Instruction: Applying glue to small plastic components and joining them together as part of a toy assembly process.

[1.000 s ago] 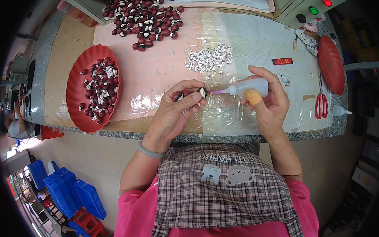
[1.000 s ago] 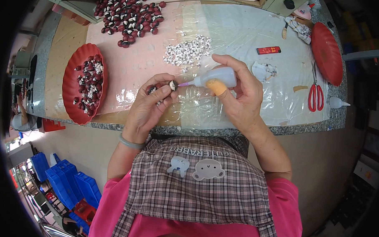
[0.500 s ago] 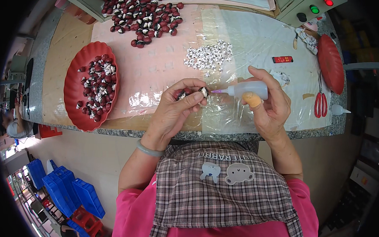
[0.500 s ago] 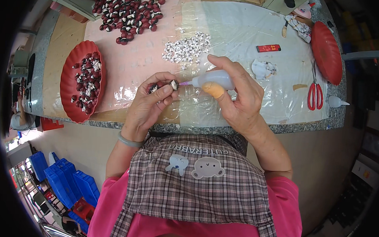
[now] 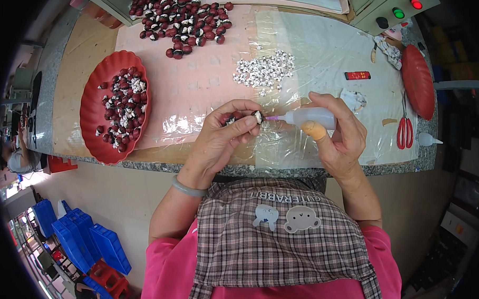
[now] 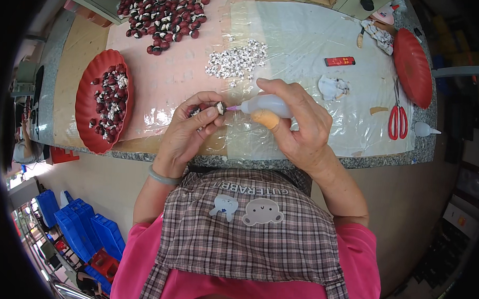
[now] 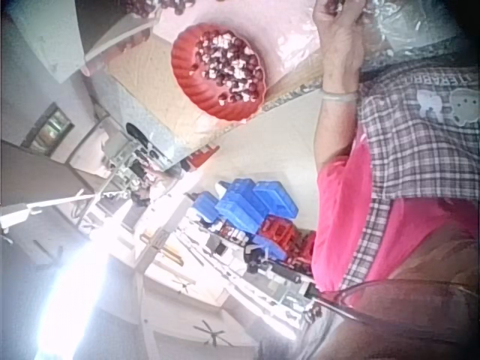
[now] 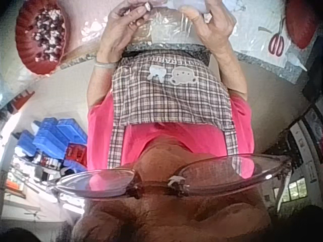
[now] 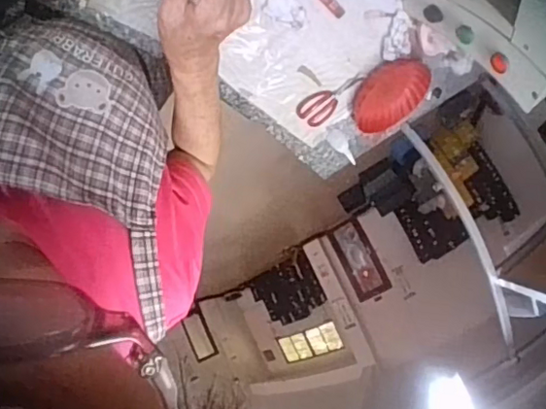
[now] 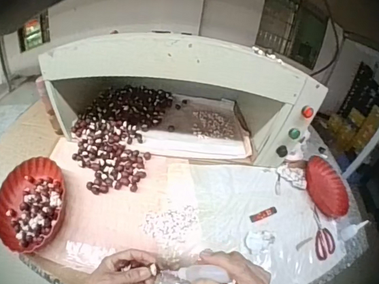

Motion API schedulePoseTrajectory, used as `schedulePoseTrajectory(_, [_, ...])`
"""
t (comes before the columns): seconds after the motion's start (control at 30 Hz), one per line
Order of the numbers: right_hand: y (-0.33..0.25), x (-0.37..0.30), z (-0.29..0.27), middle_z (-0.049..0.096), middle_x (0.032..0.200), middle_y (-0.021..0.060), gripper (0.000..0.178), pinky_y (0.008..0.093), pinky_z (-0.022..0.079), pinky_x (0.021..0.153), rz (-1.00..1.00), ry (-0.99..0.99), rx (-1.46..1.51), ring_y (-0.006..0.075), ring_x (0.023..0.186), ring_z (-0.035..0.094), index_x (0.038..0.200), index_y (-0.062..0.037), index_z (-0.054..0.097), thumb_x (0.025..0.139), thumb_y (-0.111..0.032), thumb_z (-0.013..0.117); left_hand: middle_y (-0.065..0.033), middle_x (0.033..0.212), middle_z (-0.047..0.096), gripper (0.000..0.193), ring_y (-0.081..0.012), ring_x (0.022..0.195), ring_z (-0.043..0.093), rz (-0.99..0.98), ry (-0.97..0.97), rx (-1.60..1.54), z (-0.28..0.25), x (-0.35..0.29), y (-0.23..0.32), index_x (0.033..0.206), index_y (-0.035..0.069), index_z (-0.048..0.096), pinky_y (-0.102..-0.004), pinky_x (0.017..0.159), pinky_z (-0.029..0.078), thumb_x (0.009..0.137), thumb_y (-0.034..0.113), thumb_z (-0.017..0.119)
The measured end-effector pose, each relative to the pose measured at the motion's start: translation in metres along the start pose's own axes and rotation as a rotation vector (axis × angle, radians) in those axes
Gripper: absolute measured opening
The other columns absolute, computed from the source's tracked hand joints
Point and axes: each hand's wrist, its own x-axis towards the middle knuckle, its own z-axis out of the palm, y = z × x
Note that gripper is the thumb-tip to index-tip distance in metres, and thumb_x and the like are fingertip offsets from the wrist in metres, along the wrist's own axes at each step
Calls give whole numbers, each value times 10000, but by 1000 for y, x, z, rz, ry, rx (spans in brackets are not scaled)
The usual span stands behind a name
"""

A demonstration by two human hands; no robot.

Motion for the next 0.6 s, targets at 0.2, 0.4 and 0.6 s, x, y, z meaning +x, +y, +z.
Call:
schedulePoseTrajectory(0.2, [13, -4, -8, 604, 1077, 134, 447, 259, 534, 635, 485, -22, 651, 164, 828, 641, 1198, -11, 504, 802, -41, 710, -80, 940, 638, 232, -109, 792, 602, 24, 63, 22, -8, -5, 7, 1114, -3, 595, -195, 655, 467, 884, 24, 607])
schedulePoseTrajectory(0.4, [33, 4, 8, 556, 1041, 108, 332, 267, 561, 703, 774, -193, 791, 178, 887, 645, 1104, -9, 472, 818, 37, 636, -106, 1015, 649, 192, -117, 804, 608, 22, 105, -4, -17, -14, 17, 1090, 9, 591, -203, 682, 476, 904, 46, 568])
schedulePoseTrajectory(0.6, [23, 22, 39, 564, 960, 97, 204, 311, 516, 664, 555, -384, 5, 216, 774, 637, 886, -31, 470, 761, 29, 619, -143, 1043, 648, 194, -135, 831, 635, 32, 186, 23, -25, -21, 13, 1092, 10, 583, -206, 686, 501, 900, 38, 568])
